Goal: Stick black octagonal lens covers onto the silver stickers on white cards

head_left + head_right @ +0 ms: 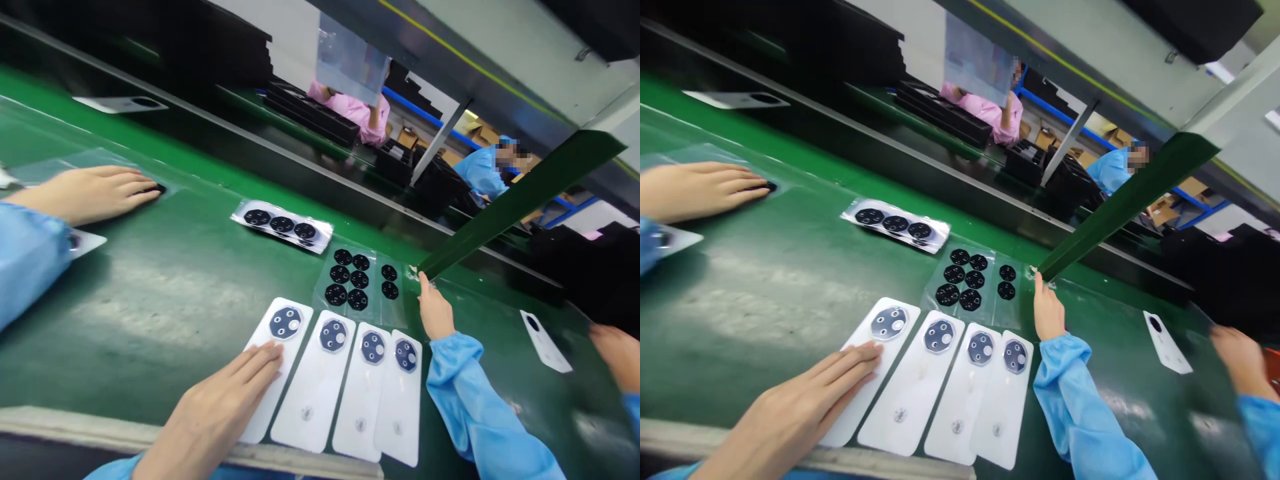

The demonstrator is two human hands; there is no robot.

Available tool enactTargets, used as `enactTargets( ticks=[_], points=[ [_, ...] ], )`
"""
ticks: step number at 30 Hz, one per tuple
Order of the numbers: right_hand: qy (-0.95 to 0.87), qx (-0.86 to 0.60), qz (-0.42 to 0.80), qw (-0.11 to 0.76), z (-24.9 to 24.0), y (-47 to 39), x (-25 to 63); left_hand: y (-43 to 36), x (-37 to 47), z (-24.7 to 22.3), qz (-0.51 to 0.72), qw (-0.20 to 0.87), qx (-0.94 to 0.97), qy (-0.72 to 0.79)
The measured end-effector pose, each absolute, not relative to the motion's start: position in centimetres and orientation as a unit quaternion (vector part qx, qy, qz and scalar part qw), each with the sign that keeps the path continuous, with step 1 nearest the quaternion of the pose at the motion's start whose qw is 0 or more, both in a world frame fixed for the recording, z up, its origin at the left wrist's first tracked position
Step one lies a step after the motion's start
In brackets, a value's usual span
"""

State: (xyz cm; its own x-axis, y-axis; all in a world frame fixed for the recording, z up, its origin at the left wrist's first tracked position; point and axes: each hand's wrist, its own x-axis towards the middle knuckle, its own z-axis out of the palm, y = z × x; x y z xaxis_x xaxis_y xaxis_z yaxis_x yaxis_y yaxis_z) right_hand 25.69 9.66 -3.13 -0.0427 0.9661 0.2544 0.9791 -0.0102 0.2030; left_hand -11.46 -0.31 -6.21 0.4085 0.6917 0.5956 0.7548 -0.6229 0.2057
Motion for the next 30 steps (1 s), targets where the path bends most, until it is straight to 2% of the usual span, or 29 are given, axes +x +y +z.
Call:
enactTargets(
  ticks=[3, 8, 13, 17, 21, 25, 28, 30],
  points=[
    [-0.713, -0.684, -0.155, 0.026, -3.7, 9.2, 24.8, -0.1, -11.2, -4.2, -0.280, 0.069, -0.865, -0.411],
    [-0.697, -0.706, -0.112, 0.054, -4.2, 8.9, 25.6, 2.0, -11.6, -1.8, -0.204, -0.040, -0.876, -0.435],
    [-0.704, -0.704, -0.068, 0.061, -2.5, 8.1, 26.9, 4.7, -12.2, -2.0, -0.216, -0.077, -0.882, -0.411],
    [-0.712, -0.694, -0.102, 0.044, -0.7, 6.0, 25.6, 5.6, -12.1, -2.3, -0.193, -0.081, -0.892, -0.402],
    [-0.770, -0.623, -0.093, 0.100, -0.6, 2.4, 21.5, 5.9, -11.8, -1.8, -0.146, -0.077, -0.902, -0.399],
    [-0.862, -0.486, 0.009, 0.145, -1.2, -0.5, 15.4, 6.3, -11.2, -1.2, -0.102, -0.039, -0.929, -0.355],
    [-0.856, -0.456, 0.146, 0.195, -1.1, -0.3, 11.2, 6.6, -11.3, -1.3, -0.099, -0.035, -0.938, -0.330],
    [-0.820, -0.478, 0.227, 0.218, -1.0, 1.3, 9.0, 6.8, -11.7, -1.7, -0.122, -0.075, -0.931, -0.337]
  ],
)
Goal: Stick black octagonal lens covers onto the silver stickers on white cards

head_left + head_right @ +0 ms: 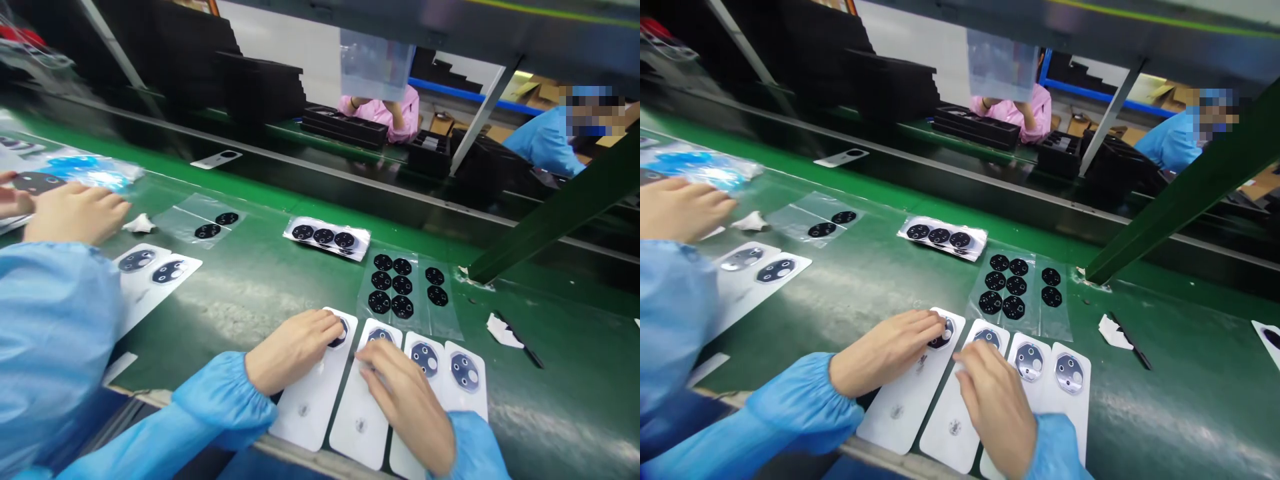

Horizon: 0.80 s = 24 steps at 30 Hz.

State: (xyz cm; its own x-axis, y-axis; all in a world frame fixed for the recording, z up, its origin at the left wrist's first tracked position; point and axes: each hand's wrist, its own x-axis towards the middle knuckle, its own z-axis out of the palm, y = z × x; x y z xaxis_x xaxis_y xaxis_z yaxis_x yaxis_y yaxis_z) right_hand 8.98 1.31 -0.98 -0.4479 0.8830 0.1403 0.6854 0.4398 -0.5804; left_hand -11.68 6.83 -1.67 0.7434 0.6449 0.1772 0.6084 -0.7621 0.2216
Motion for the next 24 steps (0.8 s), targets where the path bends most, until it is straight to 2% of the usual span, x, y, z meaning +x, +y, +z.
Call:
enactTargets(
  ticks=[3, 6, 11, 24],
  points=[
    [-0.787, -0.523, 0.247, 0.215, -1.3, 4.7, 6.7, 6.7, -12.6, -2.3, 0.184, 0.137, 0.892, 0.390],
    [-0.785, -0.536, 0.236, 0.201, -2.4, 7.6, 5.3, 6.1, -13.1, -3.0, 0.228, 0.108, 0.860, 0.444],
    [-0.796, -0.539, 0.218, 0.170, -3.8, 9.3, 4.5, 5.5, -13.4, -4.1, 0.212, 0.059, 0.858, 0.464],
    [-0.863, -0.469, 0.140, 0.126, -3.5, 9.5, 4.2, 5.3, -13.7, -5.2, 0.212, 0.046, 0.858, 0.466]
  ],
)
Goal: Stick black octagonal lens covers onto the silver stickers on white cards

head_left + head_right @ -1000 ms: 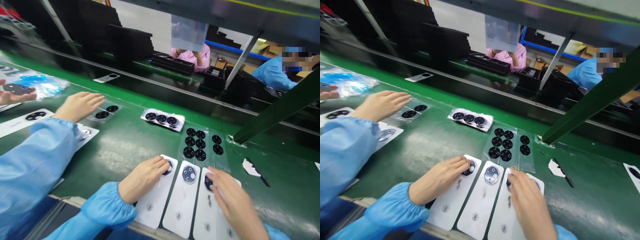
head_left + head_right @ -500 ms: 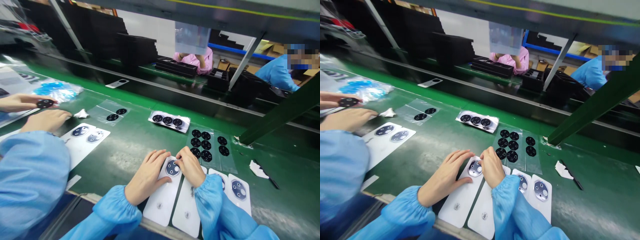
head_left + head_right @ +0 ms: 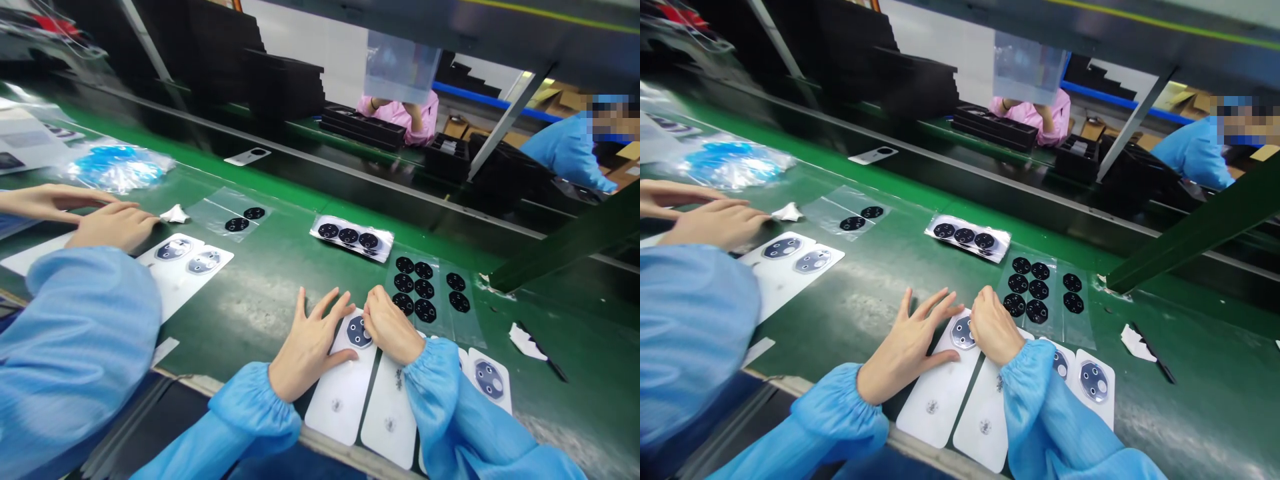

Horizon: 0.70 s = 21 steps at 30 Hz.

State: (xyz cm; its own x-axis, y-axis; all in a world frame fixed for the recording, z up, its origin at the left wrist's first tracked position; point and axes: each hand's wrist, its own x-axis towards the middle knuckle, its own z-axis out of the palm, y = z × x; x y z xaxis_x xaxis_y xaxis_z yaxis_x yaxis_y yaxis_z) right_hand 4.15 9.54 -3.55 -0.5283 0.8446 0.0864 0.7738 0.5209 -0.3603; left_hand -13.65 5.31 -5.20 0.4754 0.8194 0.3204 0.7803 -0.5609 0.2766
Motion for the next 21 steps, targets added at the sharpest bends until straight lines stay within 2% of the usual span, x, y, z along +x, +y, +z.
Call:
enactTargets(
  ticks=[12, 16, 18, 21],
  points=[
    [-0.889, -0.392, 0.166, 0.168, -2.5, 4.7, 3.8, 5.2, -13.5, -4.9, 0.190, 0.006, 0.859, 0.476],
    [-0.821, -0.362, 0.355, 0.261, -1.4, 2.0, 5.8, 5.1, -13.6, -4.6, 0.201, 0.014, 0.861, 0.468],
    [-0.737, -0.397, 0.446, 0.316, -1.2, 1.8, 7.8, 5.2, -13.7, -4.3, 0.204, 0.024, 0.863, 0.462],
    [-0.657, -0.526, 0.438, 0.316, -1.2, 3.0, 11.0, 5.0, -13.3, -3.7, 0.204, 0.025, 0.871, 0.446]
  ],
)
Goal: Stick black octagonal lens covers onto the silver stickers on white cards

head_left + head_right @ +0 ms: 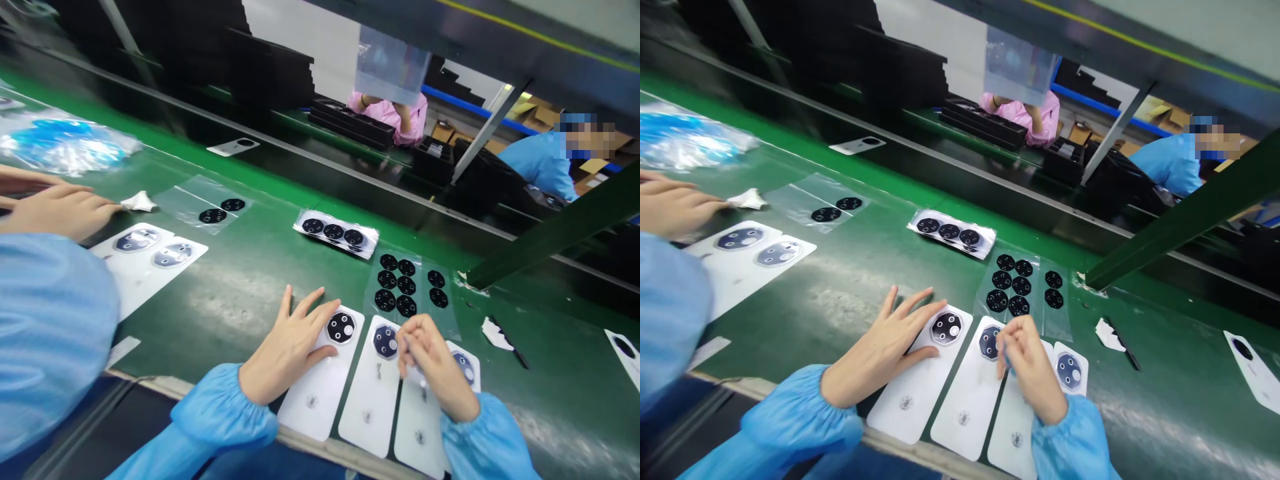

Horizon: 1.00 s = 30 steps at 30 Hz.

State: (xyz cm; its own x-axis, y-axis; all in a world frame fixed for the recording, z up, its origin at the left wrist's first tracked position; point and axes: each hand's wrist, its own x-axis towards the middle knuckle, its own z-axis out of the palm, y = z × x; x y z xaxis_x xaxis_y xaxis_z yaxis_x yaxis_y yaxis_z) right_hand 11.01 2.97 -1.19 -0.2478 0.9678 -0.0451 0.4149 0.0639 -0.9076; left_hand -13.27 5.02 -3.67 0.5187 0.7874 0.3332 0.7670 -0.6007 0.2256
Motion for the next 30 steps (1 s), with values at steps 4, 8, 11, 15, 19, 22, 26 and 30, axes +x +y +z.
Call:
enactTargets(
  ticks=[4, 8, 11, 15, 19, 22, 26, 30],
  points=[
    [-0.673, -0.611, 0.346, 0.232, -1.4, 5.2, 13.4, 3.4, -10.7, -3.4, 0.205, 0.001, 0.886, 0.416],
    [-0.712, -0.610, 0.311, 0.159, -1.7, 6.4, 13.1, 0.5, -7.3, -4.5, 0.228, 0.002, 0.917, 0.329],
    [-0.732, -0.604, 0.290, 0.124, -1.9, 6.9, 12.7, -1.0, -5.8, -5.3, 0.226, 0.009, 0.917, 0.329],
    [-0.753, -0.590, 0.276, 0.091, -2.0, 7.4, 12.6, -1.6, -5.2, -5.7, 0.210, -0.021, 0.912, 0.353],
    [-0.766, -0.581, 0.266, 0.063, -1.7, 7.7, 12.5, -1.6, -5.2, -5.6, 0.205, -0.043, 0.914, 0.347],
    [-0.775, -0.575, 0.259, 0.043, -1.4, 8.0, 12.4, -1.6, -5.3, -5.6, 0.200, -0.037, 0.916, 0.347],
    [-0.788, -0.566, 0.243, 0.018, -1.2, 8.3, 12.2, -1.7, -5.3, -5.9, 0.211, -0.016, 0.912, 0.352],
    [-0.805, -0.557, 0.204, 0.001, -1.5, 8.1, 12.0, -1.7, -5.4, -5.8, 0.214, -0.011, 0.912, 0.349]
  ],
)
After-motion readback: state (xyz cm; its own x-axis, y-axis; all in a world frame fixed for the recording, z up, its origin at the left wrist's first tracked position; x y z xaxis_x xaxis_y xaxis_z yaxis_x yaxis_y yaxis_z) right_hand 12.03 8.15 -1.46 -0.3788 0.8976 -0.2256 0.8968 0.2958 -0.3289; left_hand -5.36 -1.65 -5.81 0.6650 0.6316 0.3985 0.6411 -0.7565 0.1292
